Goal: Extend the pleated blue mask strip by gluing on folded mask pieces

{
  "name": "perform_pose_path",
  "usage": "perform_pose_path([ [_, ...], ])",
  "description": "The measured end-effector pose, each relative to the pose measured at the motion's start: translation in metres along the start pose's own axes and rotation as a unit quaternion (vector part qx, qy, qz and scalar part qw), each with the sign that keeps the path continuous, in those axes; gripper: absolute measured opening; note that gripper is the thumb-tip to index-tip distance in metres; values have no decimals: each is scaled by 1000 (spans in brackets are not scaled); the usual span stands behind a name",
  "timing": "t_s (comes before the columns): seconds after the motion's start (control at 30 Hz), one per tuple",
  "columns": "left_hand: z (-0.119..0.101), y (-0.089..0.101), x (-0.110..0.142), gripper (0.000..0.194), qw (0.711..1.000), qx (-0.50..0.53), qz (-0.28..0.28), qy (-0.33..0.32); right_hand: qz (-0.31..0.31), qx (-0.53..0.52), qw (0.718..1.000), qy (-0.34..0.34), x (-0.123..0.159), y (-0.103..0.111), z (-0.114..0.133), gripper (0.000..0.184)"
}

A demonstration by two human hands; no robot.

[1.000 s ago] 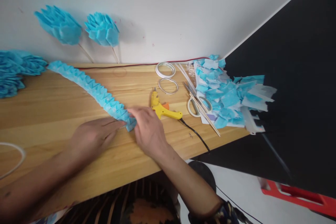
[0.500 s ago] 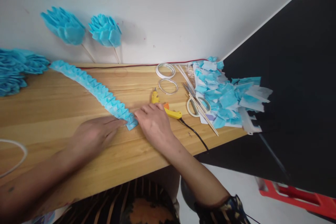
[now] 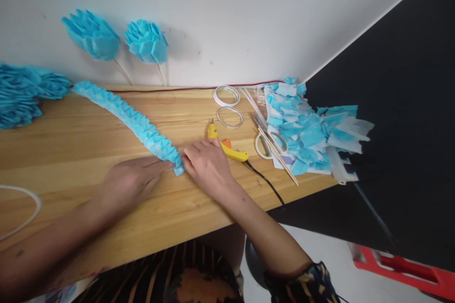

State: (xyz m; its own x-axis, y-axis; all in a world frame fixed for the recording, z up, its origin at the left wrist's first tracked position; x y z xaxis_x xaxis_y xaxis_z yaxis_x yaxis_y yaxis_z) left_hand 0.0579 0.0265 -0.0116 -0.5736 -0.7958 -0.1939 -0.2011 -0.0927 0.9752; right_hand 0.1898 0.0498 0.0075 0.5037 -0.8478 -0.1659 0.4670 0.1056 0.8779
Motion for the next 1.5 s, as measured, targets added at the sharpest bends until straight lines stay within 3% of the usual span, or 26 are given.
perform_pose_path([
  [0.2,0,0,0,36,1000,3,19,3,-31,-80,996,-31,2,11,-8,10],
  [0.3,0,-1,0,36,1000,5,19,5,-26,-92,995,-34,3,14,-8,17],
  [0.47,1,0,1,38,1000,14,-5,1,-8,-84,996,-35,5,12,-8,24],
  [0.57,3,0,2,36,1000,27,-16,6,-28,-99,994,-31,6,14,-9,17],
  [0.77,12,5,5,33,994,82,-54,51,-63,-122,990,-9,14,21,-1,23],
  [0.9,8,4,4,35,996,76,-37,23,-36,-138,989,39,19,17,12,29],
  [1.1,3,2,5,37,999,41,-28,0,-47,-146,984,90,16,15,22,35],
  [1.27,1,-1,6,39,1000,14,-9,-6,7,-102,993,63,12,2,16,38],
  [1.5,1,-3,4,39,1000,22,9,-8,8,-80,996,39,13,-8,8,39],
])
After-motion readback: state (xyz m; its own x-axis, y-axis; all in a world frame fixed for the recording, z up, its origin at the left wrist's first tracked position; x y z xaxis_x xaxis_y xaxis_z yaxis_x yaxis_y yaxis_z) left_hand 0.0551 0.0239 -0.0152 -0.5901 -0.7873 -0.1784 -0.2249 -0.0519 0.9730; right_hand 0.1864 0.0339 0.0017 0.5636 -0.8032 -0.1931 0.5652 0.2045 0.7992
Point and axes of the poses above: each hand's wrist, its own x-axis away from the middle knuckle, its own y-axis out of the back of the hand, z = x × y, the point moved 7 cm from there along -x, towards the middle knuckle, and after that the axes turned 14 degrees about -x, right-handed, at the moved point
